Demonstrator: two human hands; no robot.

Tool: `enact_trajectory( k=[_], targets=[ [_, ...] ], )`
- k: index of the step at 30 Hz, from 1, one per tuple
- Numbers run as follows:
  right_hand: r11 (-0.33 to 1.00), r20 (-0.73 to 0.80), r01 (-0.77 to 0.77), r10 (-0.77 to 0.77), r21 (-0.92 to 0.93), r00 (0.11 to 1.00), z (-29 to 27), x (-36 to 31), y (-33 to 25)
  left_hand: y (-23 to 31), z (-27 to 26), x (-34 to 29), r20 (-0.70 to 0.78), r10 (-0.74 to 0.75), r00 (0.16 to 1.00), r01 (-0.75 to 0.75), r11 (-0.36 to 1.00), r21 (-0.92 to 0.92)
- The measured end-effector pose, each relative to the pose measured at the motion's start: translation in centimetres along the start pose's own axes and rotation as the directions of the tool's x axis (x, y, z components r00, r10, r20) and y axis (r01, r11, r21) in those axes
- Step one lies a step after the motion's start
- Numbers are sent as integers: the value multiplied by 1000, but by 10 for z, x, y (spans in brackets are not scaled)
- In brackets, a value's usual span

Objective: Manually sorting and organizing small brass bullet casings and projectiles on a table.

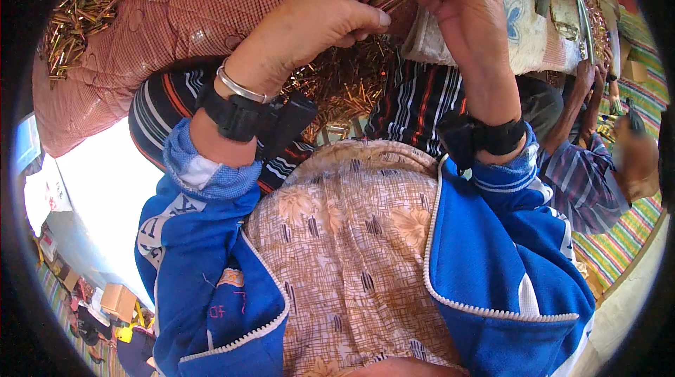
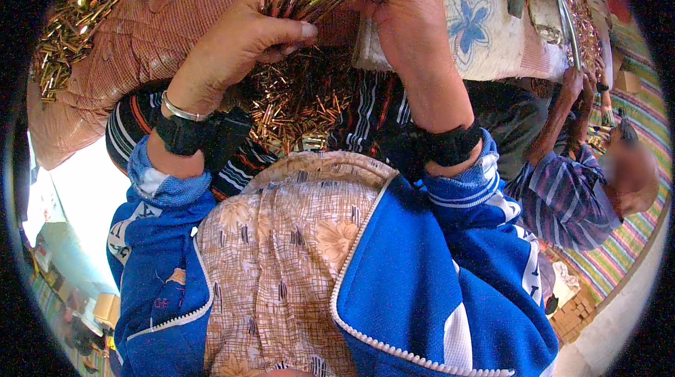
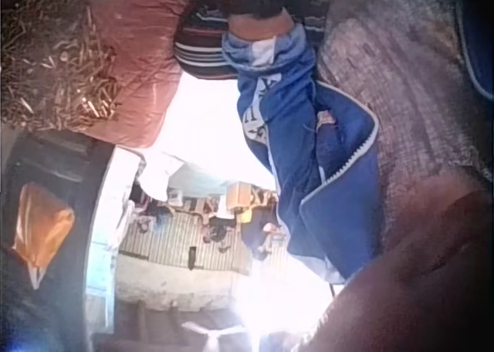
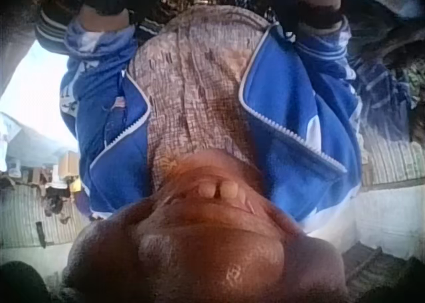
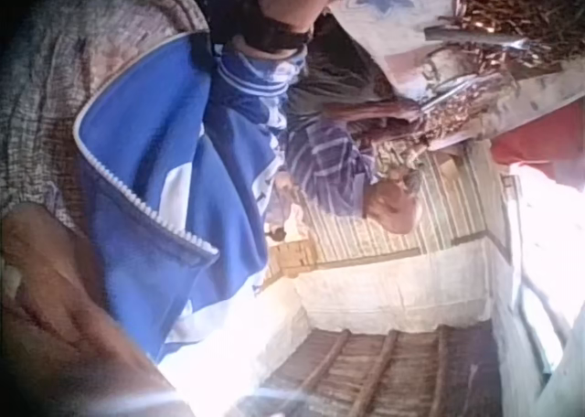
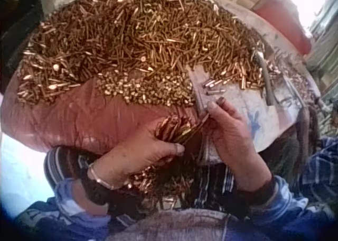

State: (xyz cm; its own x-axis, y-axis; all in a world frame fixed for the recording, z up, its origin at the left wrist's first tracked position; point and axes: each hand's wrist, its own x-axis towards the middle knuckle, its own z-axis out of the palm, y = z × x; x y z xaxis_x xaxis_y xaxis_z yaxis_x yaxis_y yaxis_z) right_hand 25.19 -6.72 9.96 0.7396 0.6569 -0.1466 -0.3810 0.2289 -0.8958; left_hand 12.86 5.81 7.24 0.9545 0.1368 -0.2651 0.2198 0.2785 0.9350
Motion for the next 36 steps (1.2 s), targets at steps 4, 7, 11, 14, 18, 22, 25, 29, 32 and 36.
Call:
enact_trajectory(
  k=[4, 7, 11, 14, 18, 22, 25, 29, 32, 36],
  targets=[
    [997, 10, -70, 70, -12, 997, -4, -3, -1, -4, 0, 1, -16, 3, 1000, -3, 999, 37],
    [995, 30, -101, 102, -27, 994, -8, -5, -1, -6, 3, 0, -34, 13, 999, -11, 998, 61],
    [979, 78, -166, 175, -115, 981, -3, -9, 1, -6, 6, 0, -84, -22, 996, 20, 999, -29],
    [968, 69, -230, 238, -104, 969, 13, -17, 4, -4, 5, -1, -67, -16, 998, 6, 989, -145],
    [971, 138, -146, 173, -189, 975, 8, -16, 11, 0, 7, -2, -65, -40, 997, 16, 942, -335],
    [969, 127, -133, 162, -210, 979, 7, -16, 22, -4, 5, -1, -69, -26, 997, 0, 935, -355],
    [960, 128, -186, 216, -207, 968, 7, -15, 25, -8, 5, -1, -54, 16, 998, -38, 900, -434],
    [935, 64, -127, 157, -331, 986, 7, -17, 22, -10, 4, 2, -66, -11, 998, -18, 912, -410],
    [927, 52, -62, 88, -370, 995, 8, -17, 20, -5, 6, 0, -111, -34, 993, -8, 934, -357],
    [876, 131, -56, 134, -480, 982, 2, -14, 15, -7, 9, 0, -126, 23, 992, -74, 906, -417]
  ],
)
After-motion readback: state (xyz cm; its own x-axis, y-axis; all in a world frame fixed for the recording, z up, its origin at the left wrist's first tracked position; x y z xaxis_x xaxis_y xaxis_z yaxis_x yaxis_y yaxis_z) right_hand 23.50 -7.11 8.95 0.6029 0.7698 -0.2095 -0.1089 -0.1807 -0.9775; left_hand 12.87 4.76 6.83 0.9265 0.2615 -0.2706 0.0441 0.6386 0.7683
